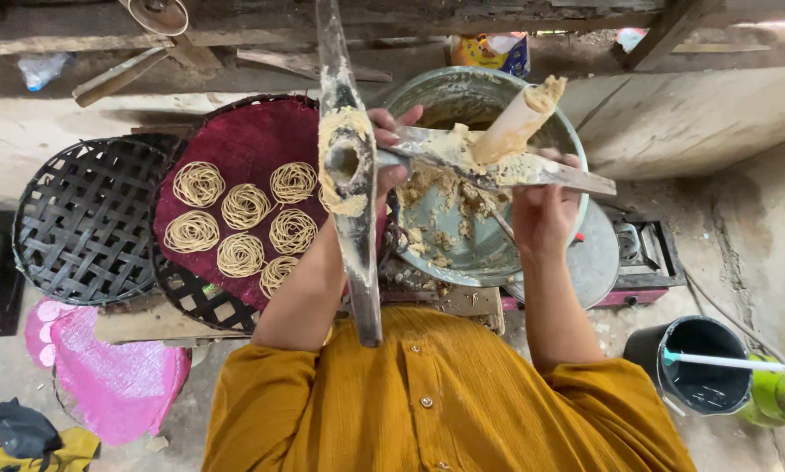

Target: The person scoops dough from a large basin into a manual noodle press and presses the lever to extrude noodles, forming nests on a round tray. They repeat the cycle, occasionally scraping dough from the press and tray, and at one point reposition a pink mat on the floor.

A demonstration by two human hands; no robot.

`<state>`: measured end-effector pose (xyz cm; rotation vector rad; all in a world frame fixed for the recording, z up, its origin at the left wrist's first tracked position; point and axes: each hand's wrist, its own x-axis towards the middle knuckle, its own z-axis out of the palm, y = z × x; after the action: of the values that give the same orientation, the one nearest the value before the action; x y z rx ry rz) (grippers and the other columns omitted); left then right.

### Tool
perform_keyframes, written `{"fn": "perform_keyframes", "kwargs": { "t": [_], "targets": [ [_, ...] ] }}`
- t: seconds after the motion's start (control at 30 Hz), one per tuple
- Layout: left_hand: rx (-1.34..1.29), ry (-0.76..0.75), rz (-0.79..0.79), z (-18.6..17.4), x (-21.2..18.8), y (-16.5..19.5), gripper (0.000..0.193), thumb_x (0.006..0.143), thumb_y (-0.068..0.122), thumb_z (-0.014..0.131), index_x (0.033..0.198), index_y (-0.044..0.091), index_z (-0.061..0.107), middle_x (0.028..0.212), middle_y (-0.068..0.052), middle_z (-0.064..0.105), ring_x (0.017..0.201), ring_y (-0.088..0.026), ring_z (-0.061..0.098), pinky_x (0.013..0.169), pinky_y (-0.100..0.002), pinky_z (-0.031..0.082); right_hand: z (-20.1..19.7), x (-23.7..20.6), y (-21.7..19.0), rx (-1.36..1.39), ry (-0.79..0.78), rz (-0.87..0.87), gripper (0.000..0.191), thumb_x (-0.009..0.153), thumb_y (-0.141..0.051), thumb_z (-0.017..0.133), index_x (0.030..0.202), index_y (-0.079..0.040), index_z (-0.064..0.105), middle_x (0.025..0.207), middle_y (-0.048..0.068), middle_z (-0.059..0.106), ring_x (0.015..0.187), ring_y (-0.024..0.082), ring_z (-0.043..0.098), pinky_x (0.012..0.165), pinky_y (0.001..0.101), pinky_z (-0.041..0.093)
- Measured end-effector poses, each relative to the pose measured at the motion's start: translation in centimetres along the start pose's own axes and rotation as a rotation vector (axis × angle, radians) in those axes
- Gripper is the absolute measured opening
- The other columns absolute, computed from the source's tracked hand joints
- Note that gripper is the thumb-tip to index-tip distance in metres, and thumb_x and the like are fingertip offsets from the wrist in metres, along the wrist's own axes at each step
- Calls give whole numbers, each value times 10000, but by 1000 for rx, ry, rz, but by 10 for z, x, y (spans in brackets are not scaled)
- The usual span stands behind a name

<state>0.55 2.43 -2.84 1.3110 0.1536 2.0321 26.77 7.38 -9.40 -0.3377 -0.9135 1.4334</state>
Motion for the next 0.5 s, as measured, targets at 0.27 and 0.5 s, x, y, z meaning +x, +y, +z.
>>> {"fn": "perform_keyframes", "kwargs": {
  "t": [0.27,0.5],
  "targets": [
    [123,-47,-9,-11,2,35,415,900,-31,810,1226,188,679,1257,71,572,1249,-74,566,1259,-516,413,-80,-1,46,-2118,-835,576,438,918,-147,601,1349,-71,591,1083,245,707,998,432,687,847,526,563],
    [90,-64,30,-23,10,65,462,884,-34,804,1250,213,669,1239,73,591,1196,-64,568,1267,-549,411,-41,30,67,-1944,-890,317,401,884,-144,594,1282,-106,630,1185,228,701,1126,422,656,984,521,518]
  ]
}}
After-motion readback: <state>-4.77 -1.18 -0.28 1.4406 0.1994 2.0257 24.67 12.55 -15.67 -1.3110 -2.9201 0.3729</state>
